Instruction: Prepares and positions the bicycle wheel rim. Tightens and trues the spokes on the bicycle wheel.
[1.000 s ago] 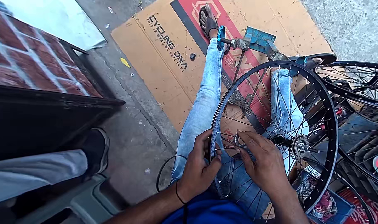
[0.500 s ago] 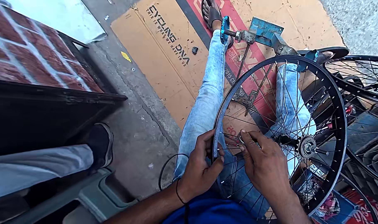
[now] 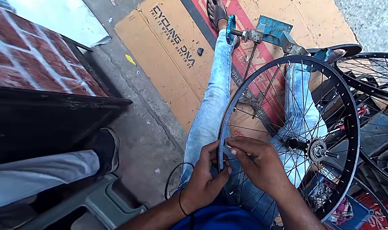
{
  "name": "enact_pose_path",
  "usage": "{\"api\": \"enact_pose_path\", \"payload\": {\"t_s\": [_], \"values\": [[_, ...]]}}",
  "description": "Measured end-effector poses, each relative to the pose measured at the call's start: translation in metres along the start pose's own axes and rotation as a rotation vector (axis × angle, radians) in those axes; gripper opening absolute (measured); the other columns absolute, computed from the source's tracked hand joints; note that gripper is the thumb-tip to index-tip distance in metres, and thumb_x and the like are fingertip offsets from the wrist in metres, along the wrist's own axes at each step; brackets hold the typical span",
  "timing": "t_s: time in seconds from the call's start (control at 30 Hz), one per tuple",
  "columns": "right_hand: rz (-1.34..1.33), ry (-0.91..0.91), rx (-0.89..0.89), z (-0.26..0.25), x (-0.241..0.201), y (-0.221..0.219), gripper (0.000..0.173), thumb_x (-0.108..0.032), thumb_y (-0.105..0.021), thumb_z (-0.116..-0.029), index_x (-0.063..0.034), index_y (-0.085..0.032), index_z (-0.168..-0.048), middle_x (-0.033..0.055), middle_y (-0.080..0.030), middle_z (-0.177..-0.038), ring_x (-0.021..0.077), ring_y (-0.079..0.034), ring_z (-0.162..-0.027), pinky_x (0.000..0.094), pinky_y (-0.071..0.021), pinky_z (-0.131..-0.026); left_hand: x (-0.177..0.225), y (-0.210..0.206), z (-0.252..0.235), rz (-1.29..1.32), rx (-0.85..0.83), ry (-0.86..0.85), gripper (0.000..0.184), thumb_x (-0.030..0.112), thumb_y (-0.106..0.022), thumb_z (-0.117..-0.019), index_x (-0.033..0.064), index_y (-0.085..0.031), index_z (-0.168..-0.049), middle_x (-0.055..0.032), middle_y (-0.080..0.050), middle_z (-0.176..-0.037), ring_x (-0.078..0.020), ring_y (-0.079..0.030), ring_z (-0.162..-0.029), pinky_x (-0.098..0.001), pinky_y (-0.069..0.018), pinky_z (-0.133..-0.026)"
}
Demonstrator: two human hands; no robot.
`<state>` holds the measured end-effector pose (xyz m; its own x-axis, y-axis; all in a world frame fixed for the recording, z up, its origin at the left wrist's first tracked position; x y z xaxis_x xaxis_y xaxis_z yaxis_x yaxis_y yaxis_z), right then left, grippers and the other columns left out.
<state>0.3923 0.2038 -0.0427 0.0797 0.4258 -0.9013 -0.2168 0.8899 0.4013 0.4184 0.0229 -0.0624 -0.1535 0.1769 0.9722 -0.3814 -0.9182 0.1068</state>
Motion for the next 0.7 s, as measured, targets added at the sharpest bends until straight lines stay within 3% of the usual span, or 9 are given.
{"api": "enact_pose_path", "payload": {"t_s": [0.07,0.17,0.27,0.33,0.4,0.43,0.5,0.57,0.7], "values": [[-0.069,-0.102,0.076,-0.003,0.002,-0.001,0.023,-0.019,-0.080,-0.0878,-0.0203,-0.080,-0.110,-0.0080,-0.075,-0.111,0.0024,-0.070,-0.082,0.0260,-0.0622,-0.069,-0.001,0.000,-0.001,0.012,-0.001,0.007,0.066,0.023,-0.065,-0.0953,0.0205,-0.031,-0.153,-0.0039,-0.066,-0.108,-0.0165,-0.068,-0.088,-0.0301,-0.0599,-0.076],[0.118,-0.193,0.194,-0.007,0.000,-0.010,0.064,-0.021,-0.090,-0.0774,-0.0207,-0.058,-0.133,-0.0109,-0.075,-0.089,0.0064,-0.071,-0.069,0.0333,-0.0625,-0.060,-0.001,0.002,-0.001,0.012,0.001,0.021,0.066,0.023,-0.065,-0.0952,0.0197,-0.032,-0.153,-0.0042,-0.066,-0.107,-0.0173,-0.068,-0.089,-0.0303,-0.0600,-0.076],[0.474,-0.104,0.299,-0.012,-0.004,-0.024,0.036,-0.021,-0.078,-0.0752,-0.0106,-0.070,-0.108,-0.0021,-0.069,-0.071,0.0177,-0.065,-0.055,0.0412,-0.0491,-0.045,-0.002,0.003,-0.003,0.018,-0.004,0.027,0.068,0.022,-0.065,-0.0946,0.0197,-0.031,-0.154,-0.0054,-0.068,-0.111,-0.0189,-0.069,-0.092,-0.0328,-0.0608,-0.080],[0.628,-0.093,0.256,-0.014,-0.008,-0.030,0.020,-0.023,-0.072,-0.0789,-0.0114,-0.074,-0.095,0.0021,-0.061,-0.061,0.0227,-0.060,-0.049,0.0419,-0.0431,-0.041,-0.003,0.004,-0.001,0.036,-0.002,0.040,0.069,0.022,-0.066,-0.0943,0.0192,-0.031,-0.154,-0.0067,-0.067,-0.115,-0.0200,-0.070,-0.094,-0.0336,-0.0610,-0.082],[0.625,-0.093,0.188,-0.017,-0.008,-0.029,0.010,-0.026,-0.068,-0.0836,-0.0157,-0.071,-0.085,0.0001,-0.058,-0.058,0.0209,-0.060,-0.050,0.0409,-0.0420,-0.042,-0.003,0.003,-0.002,0.061,-0.010,0.038,0.068,0.020,-0.066,-0.0946,0.0192,-0.031,-0.153,-0.0079,-0.067,-0.116,-0.0211,-0.070,-0.095,-0.0344,-0.0612,-0.081],[0.549,-0.106,0.125,-0.015,-0.007,-0.025,0.011,-0.028,-0.068,-0.0848,-0.0185,-0.072,-0.088,-0.0025,-0.059,-0.060,0.0181,-0.060,-0.052,0.0407,-0.0428,-0.043,-0.002,0.002,-0.001,0.075,-0.012,0.042,0.068,0.019,-0.066,-0.0947,0.0193,-0.031,-0.153,-0.0082,-0.067,-0.117,-0.0215,-0.070,-0.096,-0.0346,-0.0611,-0.081],[0.323,-0.174,-0.059,-0.013,-0.004,-0.014,0.029,-0.036,-0.072,-0.0827,-0.0242,-0.072,-0.109,-0.0098,-0.067,-0.071,0.0090,-0.063,-0.060,0.0398,-0.0506,-0.053,0.000,0.002,0.001,0.093,-0.014,0.049,0.068,0.018,-0.066,-0.0949,0.0196,-0.031,-0.153,-0.0082,-0.067,-0.122,-0.0223,-0.070,-0.101,-0.0353,-0.0611,-0.085],[0.068,-0.203,-0.186,-0.011,0.000,-0.002,0.041,-0.036,-0.073,-0.0825,-0.0258,-0.068,-0.122,-0.0127,-0.072,-0.089,0.0029,-0.069,-0.076,0.0348,-0.0597,-0.064,0.000,0.000,0.002,0.124,-0.006,0.058,0.068,0.017,-0.066,-0.0950,0.0208,-0.032,-0.153,-0.0080,-0.067,-0.114,-0.0208,-0.069,-0.094,-0.0327,-0.0608,-0.079],[-0.106,-0.093,-0.116,-0.004,0.005,0.004,0.021,-0.027,-0.068,-0.0973,-0.0193,-0.072,-0.116,-0.0103,-0.075,-0.099,0.0017,-0.072,-0.087,0.0289,-0.0644,-0.075,0.003,-0.004,0.004,0.116,-0.017,0.057,0.066,0.017,-0.065,-0.0956,0.0230,-0.032,-0.153,-0.0063,-0.064,-0.107,-0.0177,-0.066,-0.085,-0.0283,-0.0588,-0.071]]}}
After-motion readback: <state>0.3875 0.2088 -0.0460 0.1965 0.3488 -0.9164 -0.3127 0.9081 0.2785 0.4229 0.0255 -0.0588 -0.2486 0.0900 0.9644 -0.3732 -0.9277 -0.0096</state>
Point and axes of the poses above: each hand's wrist, its own z-axis away from the middle knuckle, its own y-axis out of the back of the hand, x = y × z, the point moved 4 cm from there along -z, towards the middle knuckle
